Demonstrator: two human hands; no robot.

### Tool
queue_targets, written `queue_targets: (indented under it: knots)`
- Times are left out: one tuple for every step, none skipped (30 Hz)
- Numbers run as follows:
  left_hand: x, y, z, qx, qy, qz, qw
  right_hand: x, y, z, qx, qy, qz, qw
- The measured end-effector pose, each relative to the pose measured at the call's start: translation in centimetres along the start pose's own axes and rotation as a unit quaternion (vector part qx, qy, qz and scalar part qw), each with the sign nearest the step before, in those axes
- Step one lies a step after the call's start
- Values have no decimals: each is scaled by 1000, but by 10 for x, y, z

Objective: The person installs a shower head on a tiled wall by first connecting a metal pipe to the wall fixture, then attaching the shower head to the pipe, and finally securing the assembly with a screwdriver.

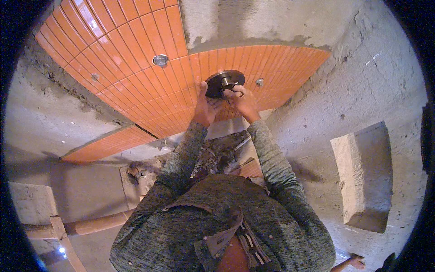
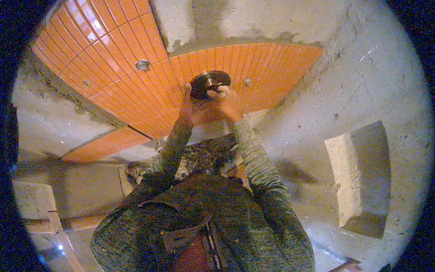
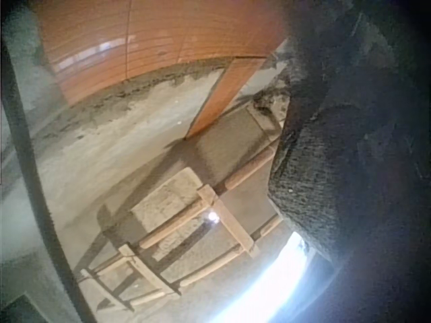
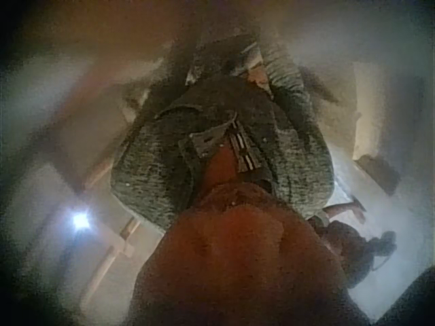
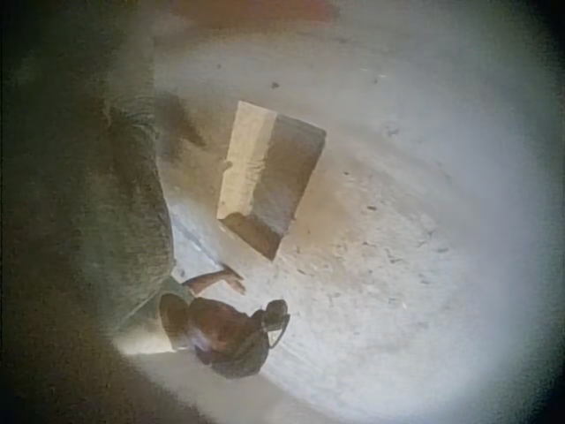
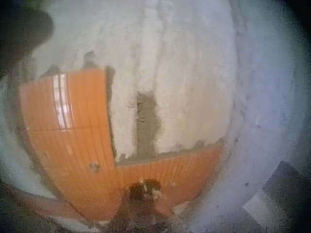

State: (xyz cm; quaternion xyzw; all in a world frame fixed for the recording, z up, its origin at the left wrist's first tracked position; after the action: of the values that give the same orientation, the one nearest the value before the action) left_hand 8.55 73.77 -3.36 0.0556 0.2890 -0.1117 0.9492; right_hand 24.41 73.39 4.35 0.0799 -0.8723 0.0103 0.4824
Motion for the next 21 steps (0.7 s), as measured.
queue_targets:
  knots:
    - [1,1,1,1,-1,2,1000,13,-5,-5,7,4,-16,1000]
    - [1,2,1,2,-2,4,1000,7,-1,-4,4,4,-25,1000]
    - [2,4,3,3,-3,6,1000,4,3,-3,0,4,-34,999]
    - [2,5,4,4,-3,8,1000,1,5,-3,-3,5,-43,999]
    - [2,6,5,5,-2,9,1000,-3,6,-2,3,15,-47,999]
    - [1,7,5,6,-2,12,1000,7,4,-5,12,26,-53,998]
    - [1,8,4,4,-2,15,1000,13,2,-6,21,36,-59,997]
    - [1,8,3,4,-2,18,1000,6,7,-3,15,27,-59,998]
    - [2,10,2,4,-3,19,1000,3,11,-1,7,16,-59,998]
    - [3,11,0,2,-3,19,1000,-1,14,-1,-1,6,-59,998]
    - [5,14,-1,4,-4,17,1000,-6,15,-1,-3,-1,-64,998]
    - [4,16,-4,3,-2,22,1000,3,14,-3,-3,-6,-70,998]
    - [4,17,-6,3,-1,24,1000,9,13,-4,-3,-11,-75,997]
    - [3,18,-8,5,1,28,1000,8,16,0,-4,-22,-69,997]
    - [2,18,-5,10,4,30,1000,3,20,1,-8,-33,-59,998]
    - [0,15,5,14,-1,33,999,4,18,2,-9,-44,-48,998]
    - [-1,12,15,18,-5,35,999,5,15,1,4,-31,-54,998]
    - [-6,11,23,24,-8,42,999,25,10,-7,16,-17,-65,998]
    - [-10,9,27,31,-11,48,998,36,7,-11,28,-4,-75,997]
    - [-11,7,25,21,7,48,999,30,9,-8,4,-39,-84,996]
    - [-10,8,25,17,25,47,998,19,14,-7,-28,-75,-93,992]
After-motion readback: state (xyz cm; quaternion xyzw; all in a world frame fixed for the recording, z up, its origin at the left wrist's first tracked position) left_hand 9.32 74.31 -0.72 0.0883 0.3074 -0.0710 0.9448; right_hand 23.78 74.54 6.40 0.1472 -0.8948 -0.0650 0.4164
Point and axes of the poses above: each hand's wrist, its own y-axis towards the middle knuckle, its own z-axis out of the palm, x = y × z, the point moved 6 cm from there along y, towards the middle knuckle, and after that the axes turned 11 degrees about x, right-handed, at the moved point
